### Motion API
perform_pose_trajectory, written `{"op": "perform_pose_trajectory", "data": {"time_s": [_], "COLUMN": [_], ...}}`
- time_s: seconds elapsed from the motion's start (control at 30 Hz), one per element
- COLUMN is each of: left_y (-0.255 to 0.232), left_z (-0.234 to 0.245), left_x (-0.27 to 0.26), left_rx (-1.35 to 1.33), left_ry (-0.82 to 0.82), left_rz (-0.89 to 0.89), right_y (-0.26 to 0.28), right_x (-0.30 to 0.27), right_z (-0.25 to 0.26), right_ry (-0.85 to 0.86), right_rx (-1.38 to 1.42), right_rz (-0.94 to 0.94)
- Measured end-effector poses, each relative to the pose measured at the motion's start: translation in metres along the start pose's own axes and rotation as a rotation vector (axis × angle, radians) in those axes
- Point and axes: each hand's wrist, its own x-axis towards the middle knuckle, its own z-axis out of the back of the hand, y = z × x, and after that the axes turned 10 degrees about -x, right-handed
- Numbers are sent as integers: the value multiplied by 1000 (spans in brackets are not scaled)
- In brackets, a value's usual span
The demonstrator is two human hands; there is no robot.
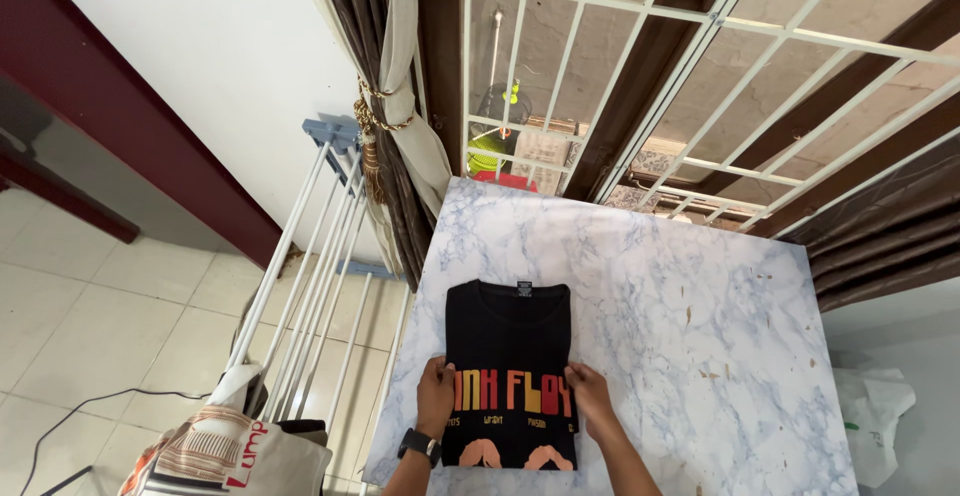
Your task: The person folds a black t-shirt and a pair of khaki trousers on a table, places them into a black suitcase, and then begins to fold another grey t-shirt.
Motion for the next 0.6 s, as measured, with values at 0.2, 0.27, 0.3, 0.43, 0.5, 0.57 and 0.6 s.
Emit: {"op": "perform_pose_trajectory", "data": {"time_s": [0.2, 0.27, 0.3, 0.43, 0.5, 0.57, 0.6], "left_y": [-8, -11, -12, -9, -4, 4, 7], "left_z": [0, -3, -2, 6, 8, 12, 13], "left_x": [-5, -5, -7, -18, -24, -34, -37], "left_rx": [-7, 54, 29, 33, 84, 132, 118], "left_ry": [-29, -46, -28, 30, 53, 72, 54], "left_rz": [29, 88, 57, 25, 58, 89, 92], "right_y": [-12, -8, -4, -1, -14, -29, -34], "right_x": [5, -2, -8, -30, -37, -35, -32], "right_z": [-8, -6, -5, -6, -12, -14, -15], "right_ry": [-83, -120, -139, -137, -103, -146, -167], "right_rx": [29, -37, -70, -261, -248, -235, -227], "right_rz": [69, 75, 79, 65, 3, 63, 94]}}
